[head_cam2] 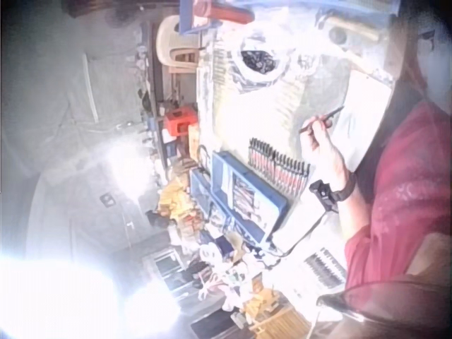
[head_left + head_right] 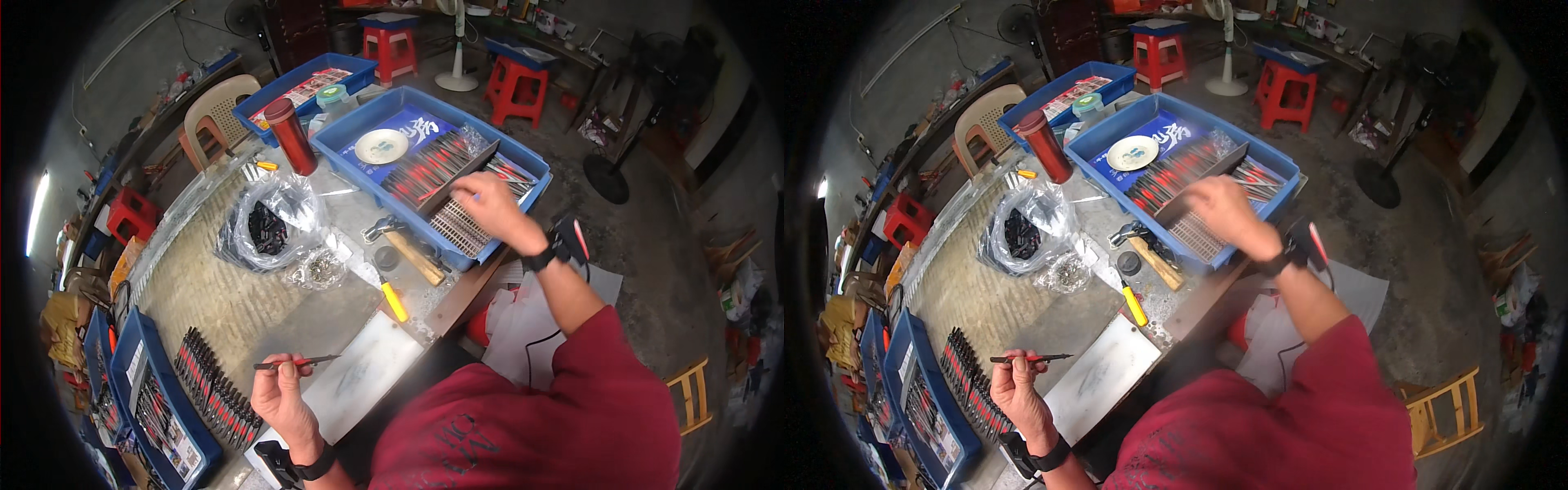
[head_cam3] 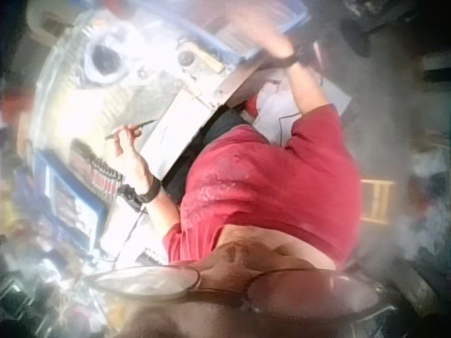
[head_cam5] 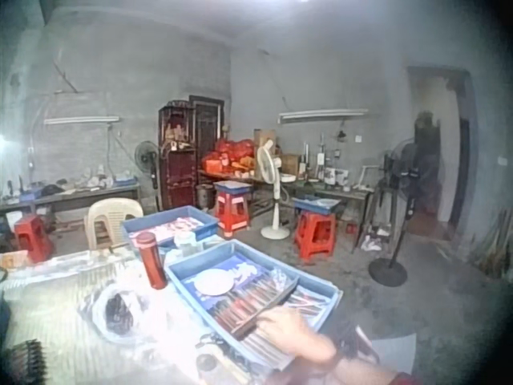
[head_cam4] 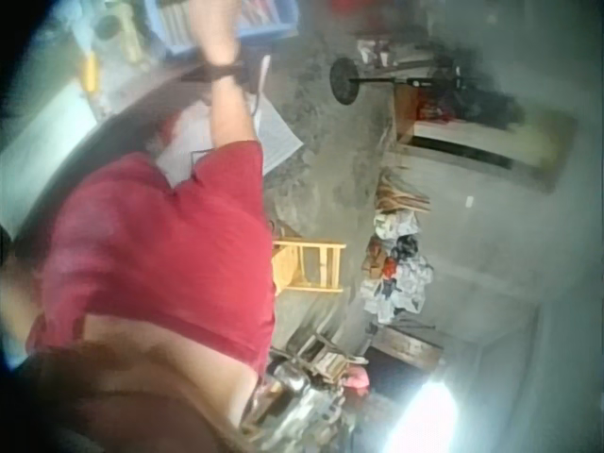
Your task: The person repeatedly picks small metal components from a plastic bag and inserts them into black cylindrical parts on a white work surface. They place each assembled unit into a blue tray. Another person briefly shows a phone screen to the camera wearer before walking away.
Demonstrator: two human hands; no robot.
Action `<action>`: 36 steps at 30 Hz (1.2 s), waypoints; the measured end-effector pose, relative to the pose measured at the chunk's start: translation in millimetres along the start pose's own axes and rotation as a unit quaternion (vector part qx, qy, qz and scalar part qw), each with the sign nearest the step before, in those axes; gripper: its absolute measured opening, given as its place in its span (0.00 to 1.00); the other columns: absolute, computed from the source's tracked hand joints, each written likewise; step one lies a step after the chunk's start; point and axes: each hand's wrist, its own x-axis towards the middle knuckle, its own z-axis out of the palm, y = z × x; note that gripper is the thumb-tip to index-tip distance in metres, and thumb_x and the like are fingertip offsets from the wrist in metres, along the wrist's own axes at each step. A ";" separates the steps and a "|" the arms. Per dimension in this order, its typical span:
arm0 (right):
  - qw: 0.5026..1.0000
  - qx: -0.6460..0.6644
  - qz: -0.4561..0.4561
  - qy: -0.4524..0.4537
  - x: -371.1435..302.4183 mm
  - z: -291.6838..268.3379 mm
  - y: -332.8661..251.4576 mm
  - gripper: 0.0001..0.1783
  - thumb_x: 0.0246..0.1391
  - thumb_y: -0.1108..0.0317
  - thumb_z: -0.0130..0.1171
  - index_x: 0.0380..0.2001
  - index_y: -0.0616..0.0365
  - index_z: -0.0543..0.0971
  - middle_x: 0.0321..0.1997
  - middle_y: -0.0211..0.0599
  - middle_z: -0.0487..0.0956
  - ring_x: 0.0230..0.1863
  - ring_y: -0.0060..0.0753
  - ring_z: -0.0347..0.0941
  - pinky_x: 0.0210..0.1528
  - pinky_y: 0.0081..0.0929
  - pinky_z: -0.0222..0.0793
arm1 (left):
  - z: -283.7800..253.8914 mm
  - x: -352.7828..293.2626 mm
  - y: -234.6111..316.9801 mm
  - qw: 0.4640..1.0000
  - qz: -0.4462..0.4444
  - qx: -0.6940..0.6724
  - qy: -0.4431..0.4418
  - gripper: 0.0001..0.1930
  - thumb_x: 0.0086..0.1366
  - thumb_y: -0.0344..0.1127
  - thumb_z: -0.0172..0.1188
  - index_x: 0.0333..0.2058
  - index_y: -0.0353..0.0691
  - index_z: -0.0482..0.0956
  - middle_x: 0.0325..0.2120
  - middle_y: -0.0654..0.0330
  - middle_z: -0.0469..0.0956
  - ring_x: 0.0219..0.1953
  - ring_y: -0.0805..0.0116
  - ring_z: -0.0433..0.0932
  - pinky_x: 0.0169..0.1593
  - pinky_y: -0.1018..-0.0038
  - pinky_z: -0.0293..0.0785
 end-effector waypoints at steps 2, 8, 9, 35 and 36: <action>0.994 -0.062 0.072 -0.051 8.9 -11.6 38.4 0.11 0.51 0.66 0.56 0.33 0.63 0.80 0.32 0.50 0.79 0.37 0.52 0.75 0.40 0.40 0.69 | -2.0 -0.3 0.2 1.000 -0.006 -0.003 0.002 0.06 0.63 0.29 0.58 0.36 0.32 0.75 0.29 0.55 0.77 0.28 0.71 0.75 0.35 0.77 0.73; 0.915 -0.287 0.145 -0.243 20.4 -20.0 114.9 0.12 0.46 0.73 0.49 0.30 0.64 0.81 0.35 0.54 0.79 0.41 0.54 0.76 0.43 0.45 0.72 | 1.7 -3.1 -3.2 0.999 -0.015 0.017 -0.034 0.05 0.63 0.28 0.58 0.35 0.32 0.75 0.28 0.56 0.77 0.28 0.71 0.75 0.35 0.76 0.73; 0.900 -0.304 0.162 -0.266 21.6 -18.7 121.0 0.12 0.46 0.74 0.48 0.30 0.64 0.81 0.35 0.54 0.79 0.42 0.54 0.76 0.43 0.45 0.72 | 2.2 -3.1 -3.5 0.999 -0.017 0.021 -0.037 0.05 0.63 0.28 0.58 0.35 0.32 0.75 0.28 0.56 0.77 0.28 0.71 0.75 0.35 0.76 0.73; 0.942 -0.092 0.046 -0.320 25.5 -34.0 74.5 0.08 0.42 0.72 0.54 0.28 0.63 0.76 0.26 0.49 0.77 0.31 0.51 0.73 0.33 0.38 0.66 | -1.2 -6.6 -10.6 0.998 -0.026 0.045 -0.043 0.06 0.64 0.30 0.58 0.33 0.31 0.74 0.26 0.58 0.76 0.27 0.72 0.74 0.34 0.77 0.71; 0.946 -0.069 0.042 -0.314 25.4 -35.0 65.7 0.08 0.43 0.71 0.55 0.28 0.63 0.76 0.25 0.48 0.76 0.30 0.49 0.73 0.32 0.37 0.66 | -0.5 -7.2 -10.9 0.998 -0.023 0.043 -0.045 0.06 0.64 0.30 0.58 0.33 0.31 0.74 0.26 0.58 0.76 0.27 0.72 0.74 0.34 0.77 0.71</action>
